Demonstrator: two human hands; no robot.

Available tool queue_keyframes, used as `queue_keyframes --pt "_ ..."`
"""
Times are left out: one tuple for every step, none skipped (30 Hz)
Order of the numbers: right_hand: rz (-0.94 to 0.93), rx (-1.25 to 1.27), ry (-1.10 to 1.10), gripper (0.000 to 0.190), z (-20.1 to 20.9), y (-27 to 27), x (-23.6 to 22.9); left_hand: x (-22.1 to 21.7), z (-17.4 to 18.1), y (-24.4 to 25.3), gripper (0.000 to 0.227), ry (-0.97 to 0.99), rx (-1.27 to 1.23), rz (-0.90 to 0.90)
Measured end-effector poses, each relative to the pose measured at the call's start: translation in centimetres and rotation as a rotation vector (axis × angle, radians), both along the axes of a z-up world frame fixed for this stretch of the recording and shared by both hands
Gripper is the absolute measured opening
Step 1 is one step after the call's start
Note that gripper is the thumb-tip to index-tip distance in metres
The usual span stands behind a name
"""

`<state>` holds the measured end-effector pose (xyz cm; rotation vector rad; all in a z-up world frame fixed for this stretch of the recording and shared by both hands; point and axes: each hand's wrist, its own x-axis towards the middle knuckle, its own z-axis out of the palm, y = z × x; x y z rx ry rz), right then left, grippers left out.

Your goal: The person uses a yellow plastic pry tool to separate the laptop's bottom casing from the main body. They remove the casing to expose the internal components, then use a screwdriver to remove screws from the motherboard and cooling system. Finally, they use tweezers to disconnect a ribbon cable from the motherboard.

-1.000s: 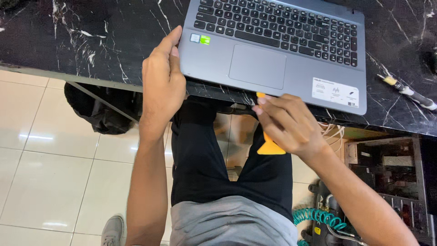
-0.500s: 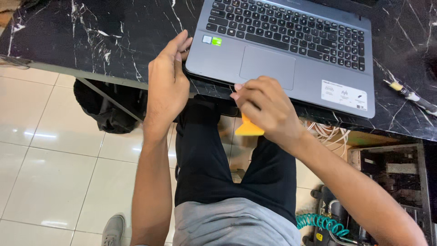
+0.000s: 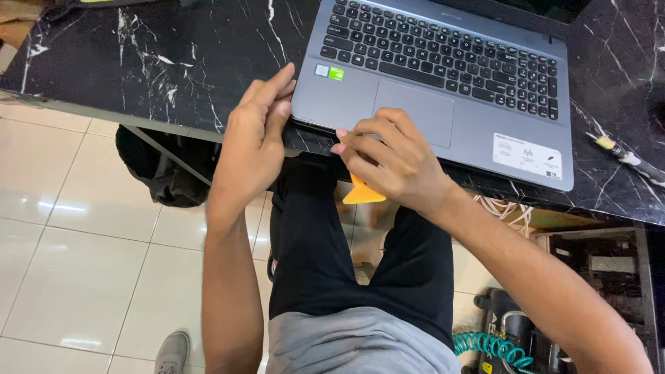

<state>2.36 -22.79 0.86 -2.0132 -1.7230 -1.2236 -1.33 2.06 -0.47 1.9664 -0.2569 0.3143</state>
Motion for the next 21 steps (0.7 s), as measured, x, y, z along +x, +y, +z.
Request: queue_keyframes --pt "0.002 -0.001 0.0 0.031 0.4 0.0 0.1 -0.2 -0.1 0.0 0.05 0.0 -0.001 0.002" --pt "0.02 -0.038 -0.038 0.034 0.7 0.1 0.1 -0.4 -0.3 -0.1 0.05 0.003 0.008 -0.011" --pt "0.041 -0.075 -0.076 0.038 1.1 0.1 0.2 -0.7 -0.4 -0.1 0.05 0.006 0.015 -0.021" --pt "0.045 -0.075 -0.075 0.038 1.4 0.1 0.3 -0.8 -0.6 -0.2 0.05 0.007 0.014 -0.017" --pt "0.069 -0.116 -0.093 0.038 1.8 0.1 0.4 -0.9 -0.9 -0.3 0.052 -0.027 0.048 0.013" --pt "0.092 -0.156 -0.112 0.039 2.2 0.1 0.5 -1.0 -1.1 -0.4 0.054 -0.06 0.081 0.042" --pt "0.097 -0.156 -0.114 0.039 2.2 0.0 0.6 -1.1 -1.1 -0.5 0.054 -0.061 0.081 0.047" --pt "0.108 -0.179 -0.115 0.037 2.3 -0.2 0.8 -1.2 -1.0 -0.7 0.058 -0.078 0.039 0.054" --pt "0.118 -0.202 -0.116 0.036 2.3 -0.3 1.0 -1.3 -1.0 -0.8 0.063 -0.094 -0.003 0.06" --pt "0.121 -0.202 -0.117 0.036 2.5 -0.4 1.2 -1.2 -1.0 -1.0 0.063 -0.095 -0.002 0.063" --pt "0.124 -0.232 -0.104 0.036 2.7 -0.5 1.4 -1.1 -1.1 -1.1 0.061 -0.105 -0.045 0.091" --pt "0.126 -0.263 -0.092 0.035 2.9 -0.6 1.6 -0.9 -1.1 -1.3 0.058 -0.115 -0.088 0.119" --pt "0.125 -0.262 -0.091 0.035 2.8 -0.2 1.5 -0.8 -1.3 -1.2 0.058 -0.114 -0.087 0.118" --pt "0.144 -0.245 -0.056 0.035 2.7 0.2 1.5 -0.8 -1.5 -1.2 0.056 -0.13 -0.086 0.124" --pt "0.164 -0.228 -0.022 0.035 2.6 0.6 1.5 -0.8 -1.8 -1.0 0.054 -0.146 -0.085 0.131" --pt "0.165 -0.227 -0.022 0.035 2.6 1.2 1.5 -0.7 -2.0 -1.0 0.054 -0.145 -0.084 0.132" --pt "0.136 -0.222 -0.071 0.035 2.6 1.8 1.5 -0.6 -2.2 -0.8 0.053 -0.157 -0.068 0.131" --pt "0.107 -0.216 -0.12 0.034 2.6 2.5 1.5 -0.6 -2.4 -0.7 0.052 -0.169 -0.052 0.13" --pt "0.111 -0.215 -0.12 0.034 2.3 3.0 1.6 -1.0 -2.1 -0.4 0.052 -0.168 -0.051 0.134" --pt "0.11 -0.203 -0.133 0.034 2.1 3.6 1.7 -1.3 -1.8 -0.2 0.053 -0.146 -0.061 0.139" --pt "0.107 -0.191 -0.148 0.034 1.9 4.1 1.8 -1.6 -1.5 0.0 0.054 -0.127 -0.072 0.142"
